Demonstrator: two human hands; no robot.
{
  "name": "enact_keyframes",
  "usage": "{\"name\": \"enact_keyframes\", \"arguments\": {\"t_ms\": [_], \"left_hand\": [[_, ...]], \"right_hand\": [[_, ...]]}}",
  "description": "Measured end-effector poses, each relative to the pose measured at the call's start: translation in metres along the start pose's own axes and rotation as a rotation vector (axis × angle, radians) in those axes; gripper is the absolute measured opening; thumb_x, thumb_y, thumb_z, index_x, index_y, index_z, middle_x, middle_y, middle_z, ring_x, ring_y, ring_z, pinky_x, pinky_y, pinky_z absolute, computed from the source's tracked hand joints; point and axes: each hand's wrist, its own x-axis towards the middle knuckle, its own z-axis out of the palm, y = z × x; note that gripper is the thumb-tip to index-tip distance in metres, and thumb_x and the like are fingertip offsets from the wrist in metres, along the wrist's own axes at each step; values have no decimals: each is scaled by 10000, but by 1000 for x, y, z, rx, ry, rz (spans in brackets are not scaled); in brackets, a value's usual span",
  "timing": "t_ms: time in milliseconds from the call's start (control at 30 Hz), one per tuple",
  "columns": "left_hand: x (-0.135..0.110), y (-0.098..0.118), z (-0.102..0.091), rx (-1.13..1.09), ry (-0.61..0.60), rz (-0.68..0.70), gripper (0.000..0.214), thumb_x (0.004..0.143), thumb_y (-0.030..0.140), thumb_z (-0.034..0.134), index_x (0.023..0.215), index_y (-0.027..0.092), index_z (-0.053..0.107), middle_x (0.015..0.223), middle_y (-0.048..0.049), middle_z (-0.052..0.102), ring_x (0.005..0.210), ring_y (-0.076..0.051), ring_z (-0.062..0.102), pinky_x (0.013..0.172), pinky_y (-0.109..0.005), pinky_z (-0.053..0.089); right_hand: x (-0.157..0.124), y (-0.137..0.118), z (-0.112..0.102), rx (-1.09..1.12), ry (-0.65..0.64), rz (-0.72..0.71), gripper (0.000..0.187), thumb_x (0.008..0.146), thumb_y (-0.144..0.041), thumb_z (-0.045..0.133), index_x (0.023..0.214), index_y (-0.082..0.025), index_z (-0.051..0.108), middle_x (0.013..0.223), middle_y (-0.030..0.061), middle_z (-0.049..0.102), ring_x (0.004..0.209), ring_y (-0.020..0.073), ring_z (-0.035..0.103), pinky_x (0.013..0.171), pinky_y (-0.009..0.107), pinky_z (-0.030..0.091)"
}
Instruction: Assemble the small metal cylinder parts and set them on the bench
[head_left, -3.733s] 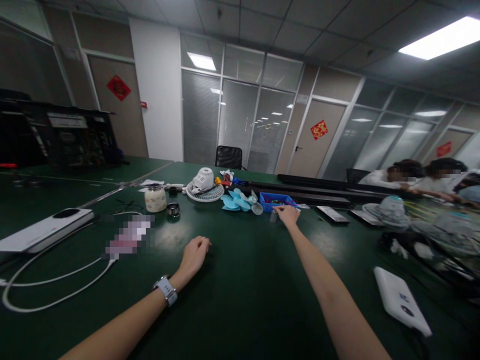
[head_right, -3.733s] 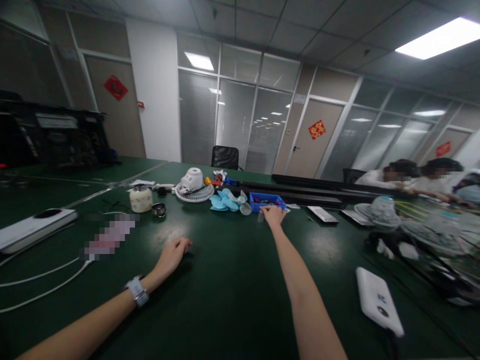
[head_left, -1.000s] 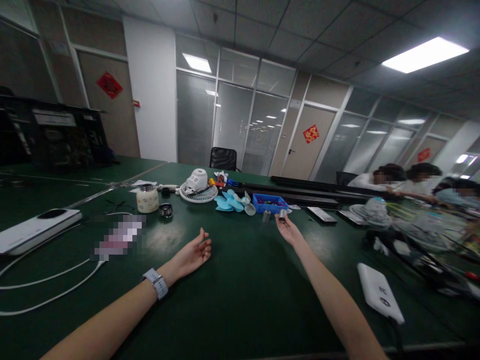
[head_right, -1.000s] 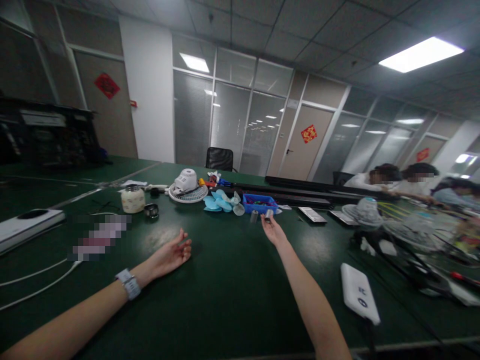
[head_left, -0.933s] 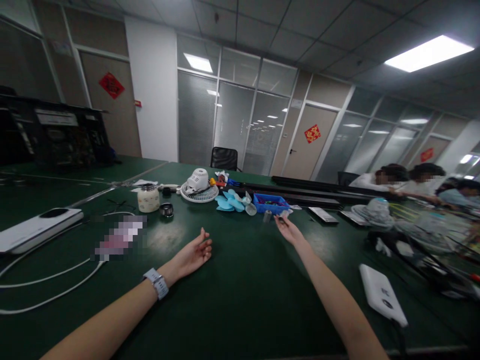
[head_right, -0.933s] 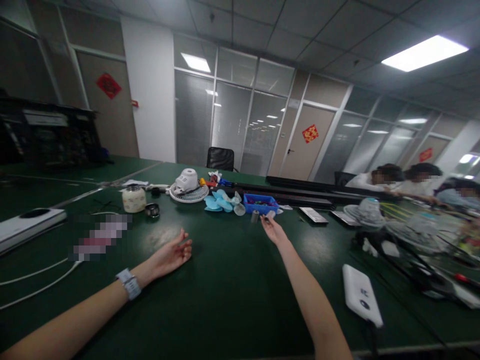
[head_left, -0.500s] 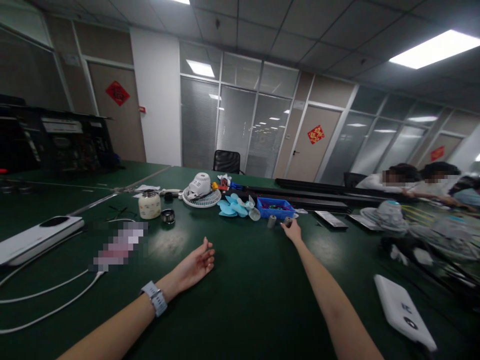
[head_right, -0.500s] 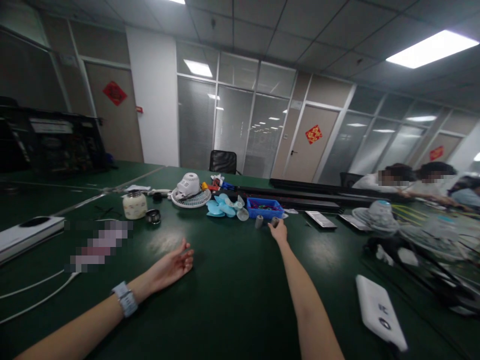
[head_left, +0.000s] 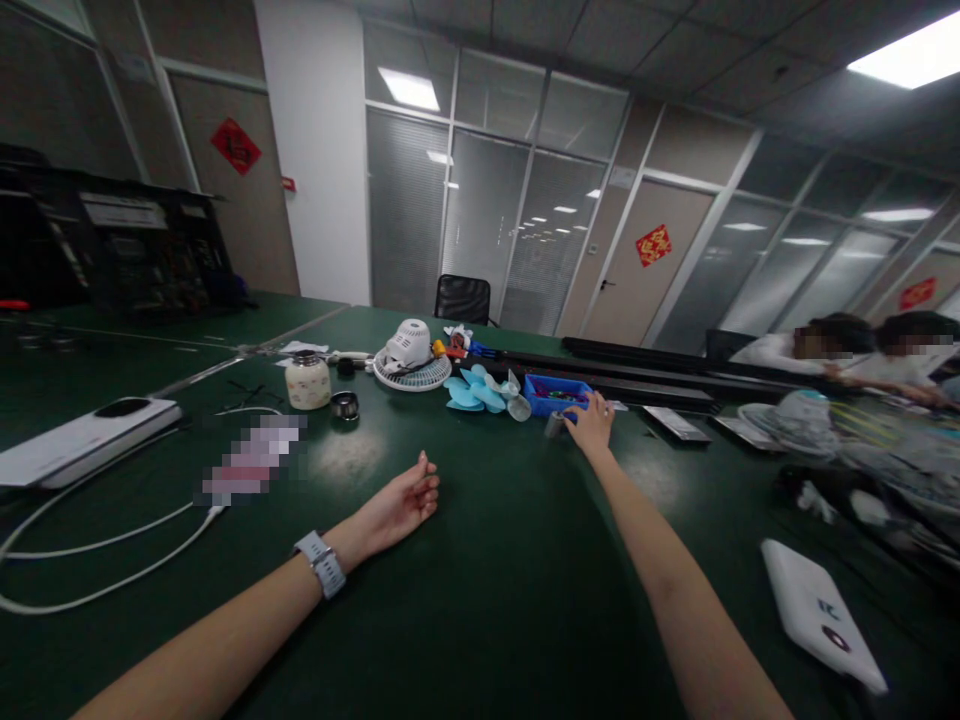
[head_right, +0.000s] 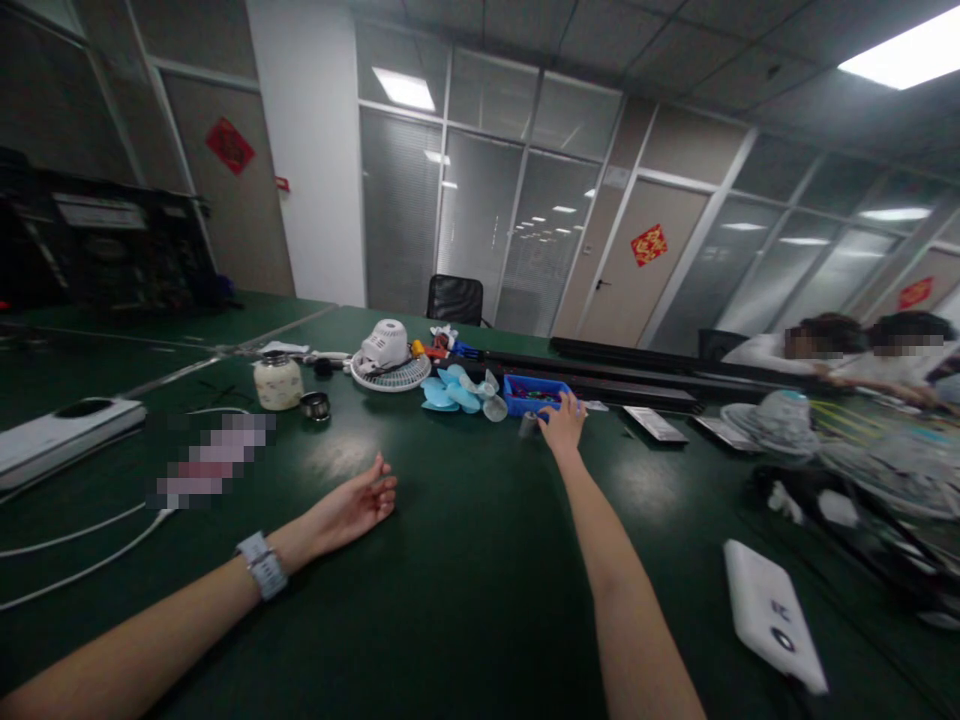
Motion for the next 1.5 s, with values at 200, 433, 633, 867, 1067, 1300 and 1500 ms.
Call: {"name": "enact_keyframes", "arguments": {"t_ms": [200, 433, 633, 867, 1067, 1300, 1500], "left_hand": [[3, 0, -3, 12, 16, -15, 176, 882, 298, 589, 819, 133, 582, 681, -5, 550, 556, -70, 514, 525, -176, 440], [2, 1, 1, -7, 62, -61, 146, 885, 237, 585, 808, 114, 599, 691, -26, 585, 581, -84, 557, 539, -185, 464], [-1, 3, 7, -22, 98, -74, 172, 904, 221, 551, 783, 108, 602, 657, -24, 579, 554, -80, 551, 524, -181, 460], [0, 2, 4, -16, 85, -69, 135, 875, 213, 598, 796, 105, 614, 675, -29, 595, 581, -86, 574, 549, -185, 482], [1, 2, 4, -14, 96, -74, 142, 884, 203, 580, 789, 103, 614, 680, -31, 595, 574, -82, 572, 542, -179, 482], [-1, 2, 4, -12, 92, -77, 143, 886, 205, 576, 791, 105, 613, 689, -33, 600, 580, -86, 575, 552, -189, 489], [1, 1, -1, -10, 56, -75, 126, 866, 215, 610, 806, 105, 615, 697, -30, 601, 594, -88, 581, 565, -192, 491]], "right_hand": [[14, -1, 14, -101, -59, 15, 191, 791, -360, 637, 859, -230, 760, 1345, 105, 460, 1329, 311, 225, 1094, 526, 95], [20, -7, 22, -191, -91, -44, 246, 788, -345, 594, 833, -167, 758, 1333, 153, 499, 1347, 344, 211, 1099, 549, 59], [24, -11, 21, -251, -109, -170, 324, 861, -360, 484, 799, -176, 743, 1328, 160, 523, 1342, 347, 260, 1114, 520, 48], [26, -11, 20, -225, -143, -218, 332, 871, -360, 479, 779, -171, 735, 1298, 170, 550, 1340, 336, 281, 1128, 497, 54], [26, -8, 18, -228, -145, -216, 329, 859, -370, 490, 828, -169, 749, 1256, 141, 571, 1304, 315, 311, 1117, 482, 88], [33, -4, 16, -225, -283, -133, 253, 785, -261, 531, 886, -216, 759, 1226, 110, 582, 1281, 291, 318, 1085, 473, 96], [37, -5, 15, -226, -353, -109, 249, 762, -268, 557, 896, -213, 760, 1212, 119, 582, 1259, 293, 323, 1068, 481, 116]]}}
